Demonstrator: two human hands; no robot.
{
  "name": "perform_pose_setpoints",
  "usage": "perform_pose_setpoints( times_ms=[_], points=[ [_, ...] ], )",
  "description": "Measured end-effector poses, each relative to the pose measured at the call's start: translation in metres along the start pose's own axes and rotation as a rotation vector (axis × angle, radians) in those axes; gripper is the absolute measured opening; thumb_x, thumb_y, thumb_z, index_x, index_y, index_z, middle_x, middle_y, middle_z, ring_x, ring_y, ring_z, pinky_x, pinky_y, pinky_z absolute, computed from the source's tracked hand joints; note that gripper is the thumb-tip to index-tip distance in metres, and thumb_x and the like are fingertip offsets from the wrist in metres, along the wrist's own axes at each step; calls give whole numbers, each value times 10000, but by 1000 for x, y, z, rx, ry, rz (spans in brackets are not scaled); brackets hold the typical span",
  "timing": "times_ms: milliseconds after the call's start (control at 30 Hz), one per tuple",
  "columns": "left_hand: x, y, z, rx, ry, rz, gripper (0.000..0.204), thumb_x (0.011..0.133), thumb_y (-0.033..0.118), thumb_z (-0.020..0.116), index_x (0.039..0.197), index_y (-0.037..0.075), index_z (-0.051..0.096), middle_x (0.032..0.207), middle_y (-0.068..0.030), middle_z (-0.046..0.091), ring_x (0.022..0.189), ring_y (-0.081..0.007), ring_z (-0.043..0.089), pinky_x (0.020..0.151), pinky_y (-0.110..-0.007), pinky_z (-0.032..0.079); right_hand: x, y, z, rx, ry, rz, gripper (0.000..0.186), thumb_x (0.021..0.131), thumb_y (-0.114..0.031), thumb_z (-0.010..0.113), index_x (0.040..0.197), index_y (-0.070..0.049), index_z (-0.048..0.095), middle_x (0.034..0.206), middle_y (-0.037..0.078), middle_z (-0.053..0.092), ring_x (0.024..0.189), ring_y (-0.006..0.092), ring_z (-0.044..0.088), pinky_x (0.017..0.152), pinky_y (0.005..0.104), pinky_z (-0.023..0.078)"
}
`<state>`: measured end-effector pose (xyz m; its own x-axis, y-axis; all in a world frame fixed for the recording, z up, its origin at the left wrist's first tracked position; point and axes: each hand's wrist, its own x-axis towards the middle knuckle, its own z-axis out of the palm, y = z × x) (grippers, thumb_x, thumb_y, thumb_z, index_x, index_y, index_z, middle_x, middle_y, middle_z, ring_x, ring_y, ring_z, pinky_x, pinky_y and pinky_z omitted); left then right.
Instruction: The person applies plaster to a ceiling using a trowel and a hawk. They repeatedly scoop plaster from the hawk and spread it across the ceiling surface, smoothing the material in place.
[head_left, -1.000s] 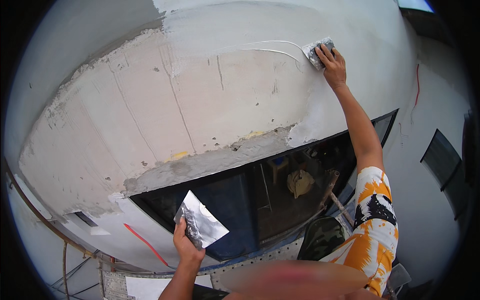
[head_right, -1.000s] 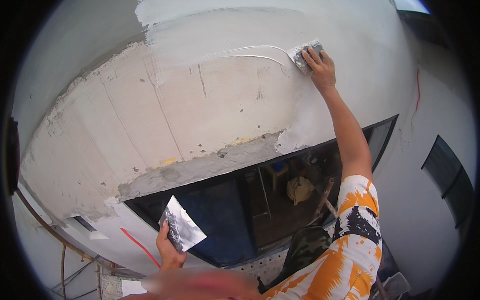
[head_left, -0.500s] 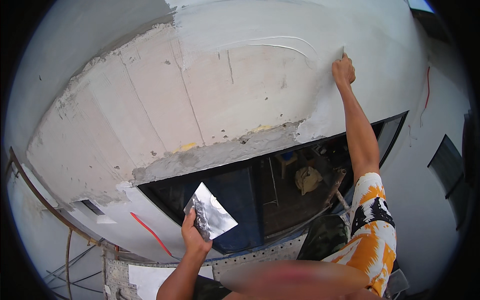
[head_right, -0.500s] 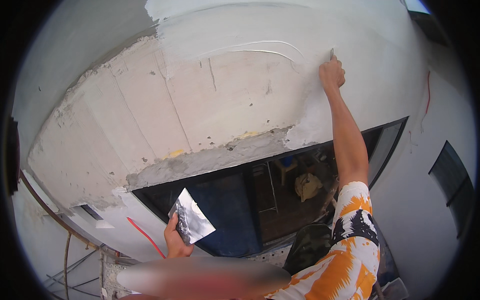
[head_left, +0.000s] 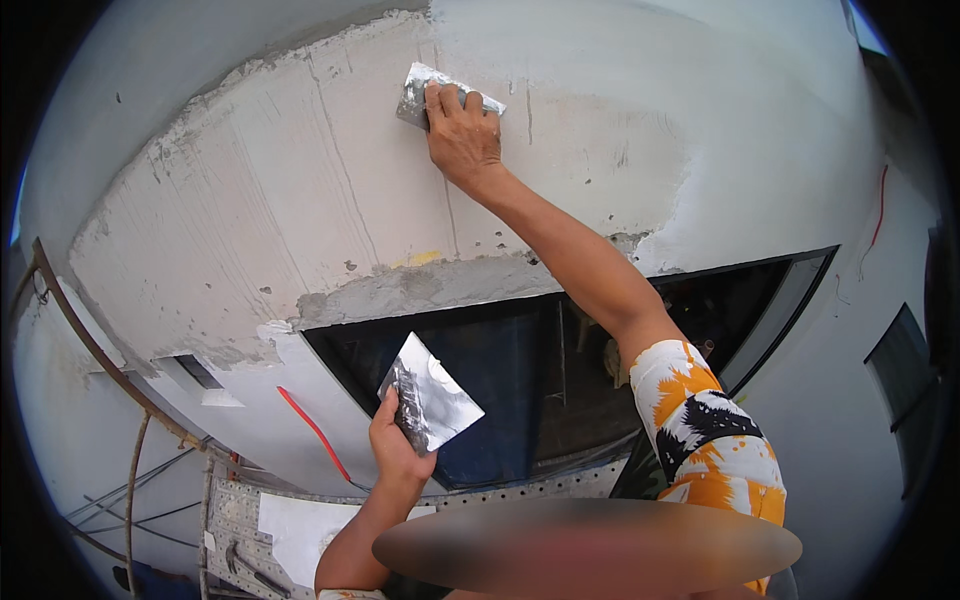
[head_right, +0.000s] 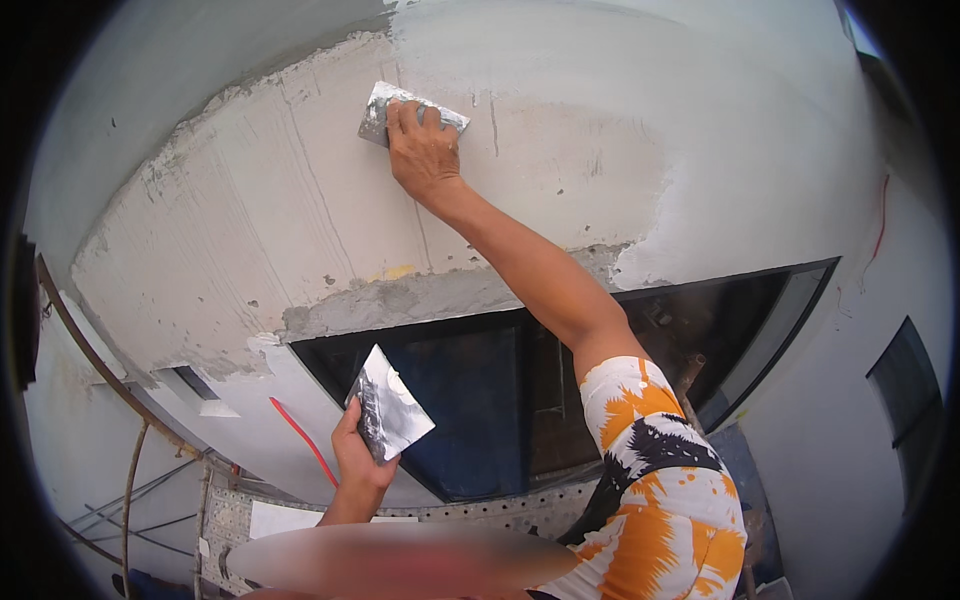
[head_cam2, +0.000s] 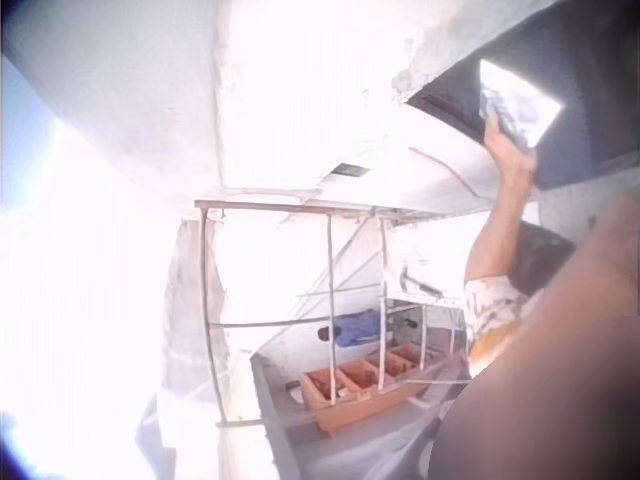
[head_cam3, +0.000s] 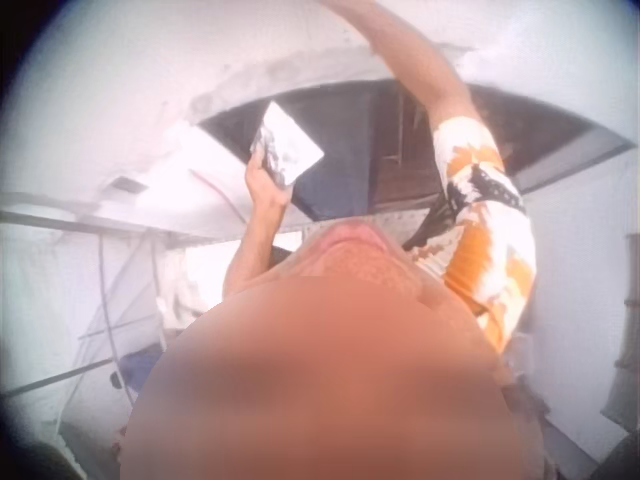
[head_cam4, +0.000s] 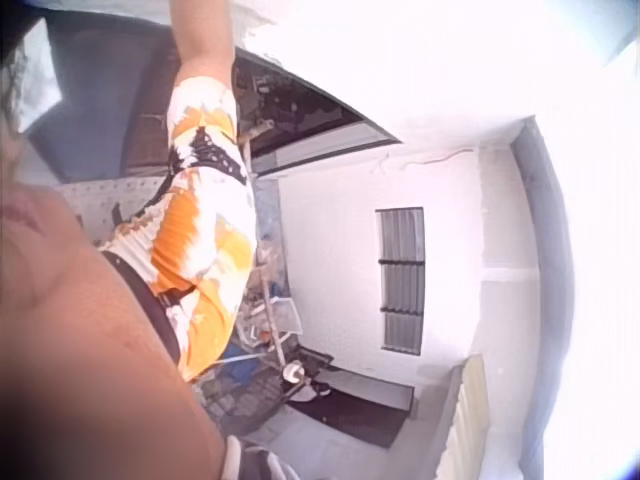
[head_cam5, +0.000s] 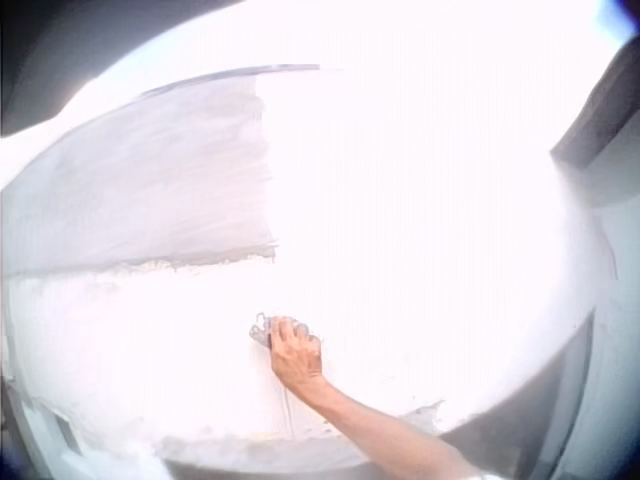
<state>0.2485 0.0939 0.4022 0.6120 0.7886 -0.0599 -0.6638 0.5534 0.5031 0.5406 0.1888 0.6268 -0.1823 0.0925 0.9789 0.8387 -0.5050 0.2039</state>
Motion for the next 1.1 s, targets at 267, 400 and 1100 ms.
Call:
perform_pose_setpoints(
  times_ms=[267,400,1100],
  points=[
    [9,41,-8,-305,270,39,223,1040,259,507,1112,103,648,1039,-31,722,940,-202,700,917,-406,535,-117,-69,-165,1785,-556,166,470,1058,-342,528,1258,80,586,1238,175,624,1152,274,572,1001,401,445],
    [7,68,6,-381,186,141,209,1032,220,496,1098,79,636,1026,-56,708,932,-198,692,912,-407,544,-143,-88,-146,1702,-482,-220,364,1072,-257,495,1285,14,611,1246,196,622,1115,340,576,985,443,436],
    [-73,33,-38,1748,-105,1413,448,819,-5,642,1251,109,674,1289,-154,616,1173,-350,611,976,-483,487,-194,-77,-157,2309,-1375,1721,377,1061,-176,472,1340,76,507,1330,222,592,1186,283,631,870,373,613]
  ],
)
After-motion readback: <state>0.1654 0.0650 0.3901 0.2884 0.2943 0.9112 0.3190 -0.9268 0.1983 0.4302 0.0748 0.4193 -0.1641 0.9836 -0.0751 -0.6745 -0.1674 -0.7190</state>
